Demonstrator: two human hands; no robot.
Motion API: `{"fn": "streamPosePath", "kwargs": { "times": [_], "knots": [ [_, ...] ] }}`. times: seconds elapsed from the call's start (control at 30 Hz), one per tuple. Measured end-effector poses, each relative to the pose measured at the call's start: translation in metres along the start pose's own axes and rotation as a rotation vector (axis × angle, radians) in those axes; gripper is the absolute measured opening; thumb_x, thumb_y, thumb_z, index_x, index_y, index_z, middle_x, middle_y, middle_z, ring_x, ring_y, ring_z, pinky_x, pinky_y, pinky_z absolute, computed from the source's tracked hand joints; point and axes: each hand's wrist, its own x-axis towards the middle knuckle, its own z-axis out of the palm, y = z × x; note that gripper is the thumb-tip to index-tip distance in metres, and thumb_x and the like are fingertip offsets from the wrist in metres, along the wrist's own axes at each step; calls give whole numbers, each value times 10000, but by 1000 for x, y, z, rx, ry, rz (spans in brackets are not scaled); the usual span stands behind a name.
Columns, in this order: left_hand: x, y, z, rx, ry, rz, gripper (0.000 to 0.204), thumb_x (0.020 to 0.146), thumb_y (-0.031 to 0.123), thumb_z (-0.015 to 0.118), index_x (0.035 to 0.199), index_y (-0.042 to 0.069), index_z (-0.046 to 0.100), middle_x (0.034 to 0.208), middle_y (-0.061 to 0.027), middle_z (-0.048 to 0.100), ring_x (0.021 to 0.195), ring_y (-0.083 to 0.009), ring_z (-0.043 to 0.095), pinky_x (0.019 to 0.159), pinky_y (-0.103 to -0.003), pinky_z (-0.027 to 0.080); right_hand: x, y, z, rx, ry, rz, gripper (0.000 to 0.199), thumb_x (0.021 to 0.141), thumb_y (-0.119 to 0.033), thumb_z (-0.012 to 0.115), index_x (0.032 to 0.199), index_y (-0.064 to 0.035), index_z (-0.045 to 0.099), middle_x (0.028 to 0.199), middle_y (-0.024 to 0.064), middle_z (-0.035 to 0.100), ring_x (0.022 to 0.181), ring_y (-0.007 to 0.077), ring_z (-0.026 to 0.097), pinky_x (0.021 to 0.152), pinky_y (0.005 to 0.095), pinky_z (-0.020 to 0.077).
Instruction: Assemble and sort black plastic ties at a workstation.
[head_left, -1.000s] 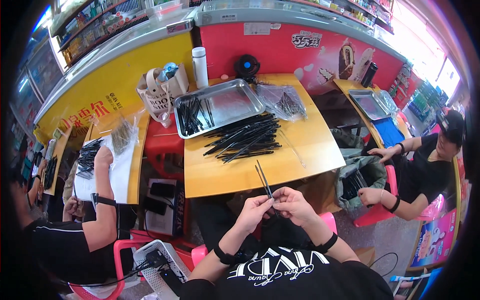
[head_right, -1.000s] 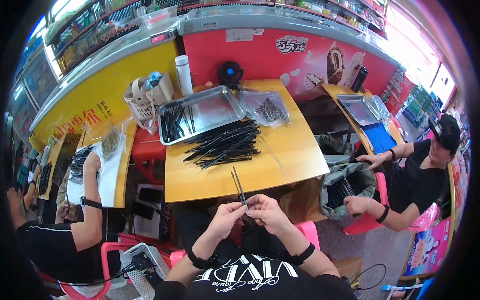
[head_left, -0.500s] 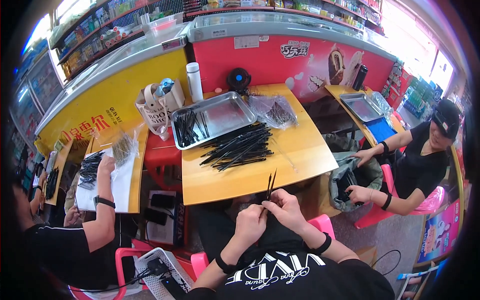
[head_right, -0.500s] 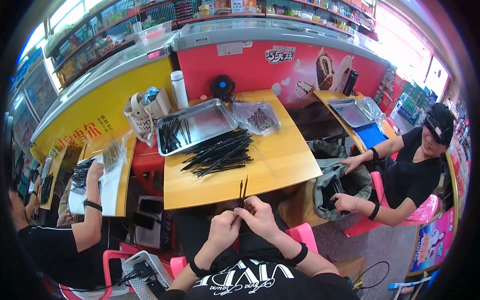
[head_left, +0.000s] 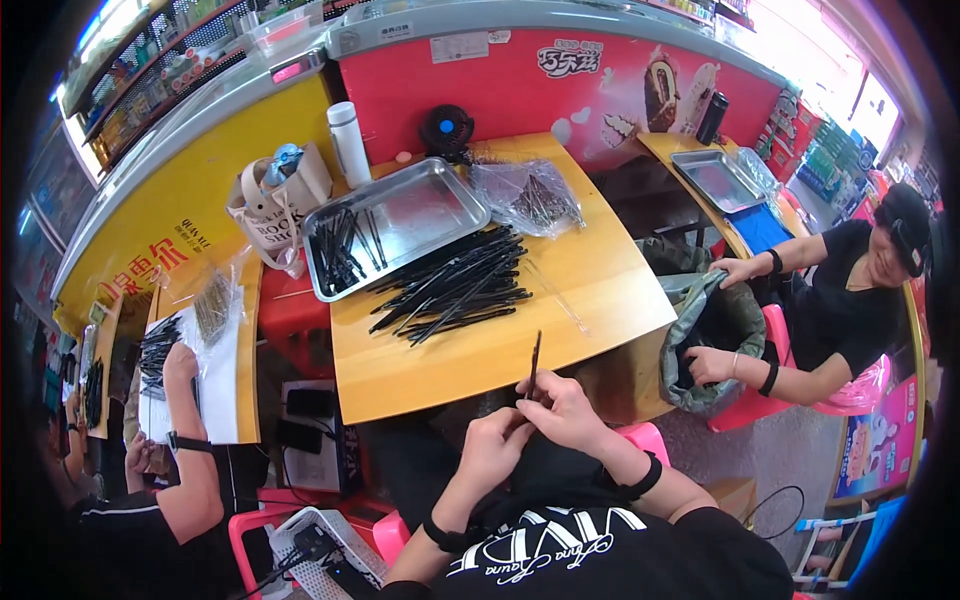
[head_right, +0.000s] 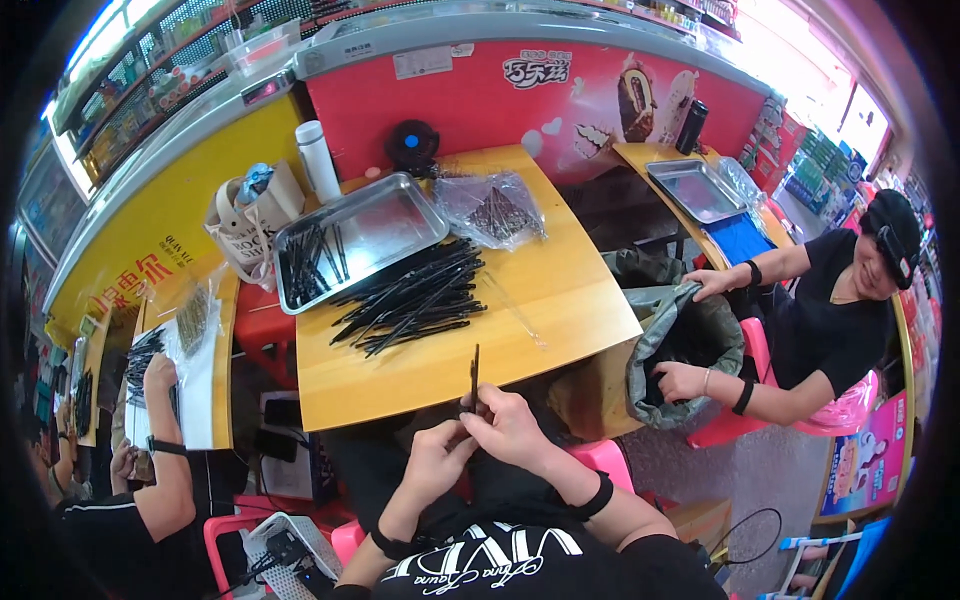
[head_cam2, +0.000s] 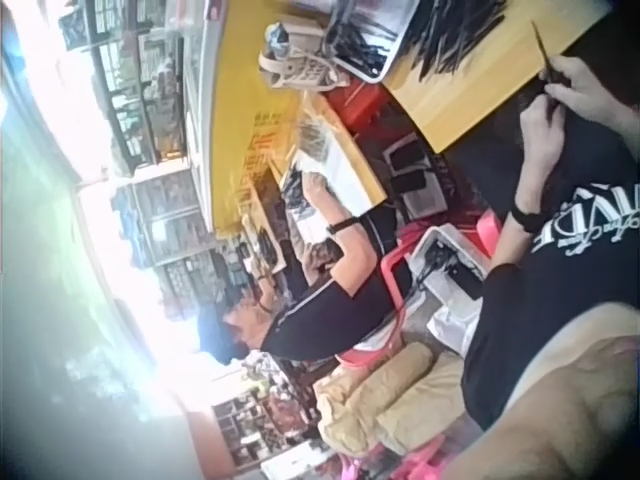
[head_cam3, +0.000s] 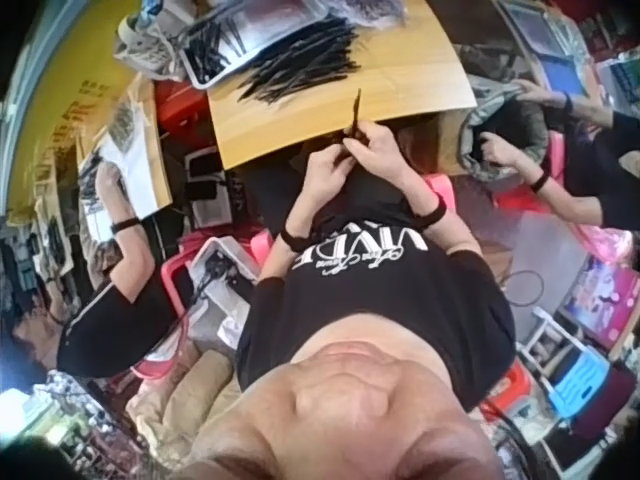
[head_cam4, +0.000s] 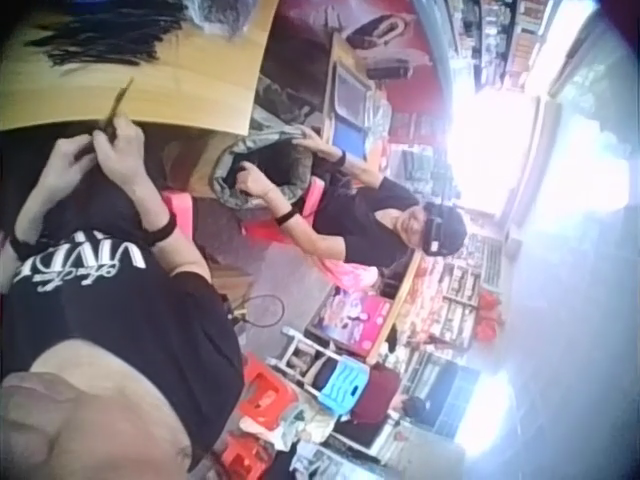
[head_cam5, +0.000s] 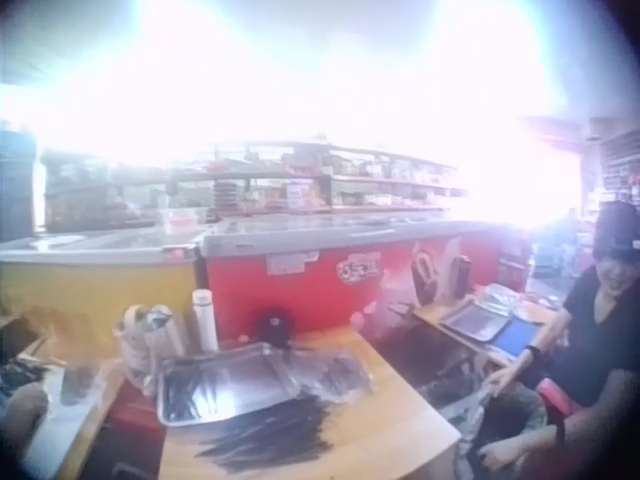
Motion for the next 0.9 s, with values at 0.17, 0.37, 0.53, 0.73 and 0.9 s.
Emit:
{"fn": "streamPosePath", "kwargs": {
  "times": [0.17, 0.37, 0.53, 0.73, 0.9],
  "knots": [
    [3, -21, -8, -875, -311, -514, 118, 870, -9, 586, 978, -44, 616, 824, -94, 664, 696, -135, 639, 541, -214, 493, 5, 3, -8, 489, -145, 195, 152, 864, -21, 574, 1008, 29, 570, 795, 27, 591, 664, 59, 541, 588, 211, 449],
    [4, -19, -3, -1025, -277, -556, 123, 864, -11, 585, 983, -25, 557, 863, -115, 652, 724, -169, 654, 528, -219, 499, 11, 5, -15, 549, -165, 284, 171, 883, -40, 581, 1038, 31, 575, 815, 9, 589, 669, 46, 524, 604, 190, 443],
    [-1, -30, -2, -1046, -209, -444, 119, 856, -15, 591, 956, -5, 527, 859, -118, 642, 709, -177, 656, 492, -217, 500, 25, 27, -28, 324, 58, 147, 247, 837, -97, 644, 1041, 25, 579, 814, 45, 612, 667, 102, 568, 619, 238, 470],
    [-1, -29, -12, -1034, -198, -505, 125, 851, -21, 598, 952, 1, 527, 850, -118, 639, 672, -177, 654, 483, -207, 501, 75, 66, -60, -675, 435, -128, 303, 737, -98, 649, 1015, -26, 551, 821, 195, 602, 713, 355, 616, 661, 421, 498],
    [-2, -35, -11, -1060, -175, -497, 133, 856, 15, 616, 957, 0, 531, 857, -105, 633, 687, -159, 647, 492, -208, 500, 86, 60, -45, -815, 304, 73, 261, 723, -14, 586, 975, -50, 530, 848, 198, 620, 768, 386, 610, 680, 469, 465]
  ]
}}
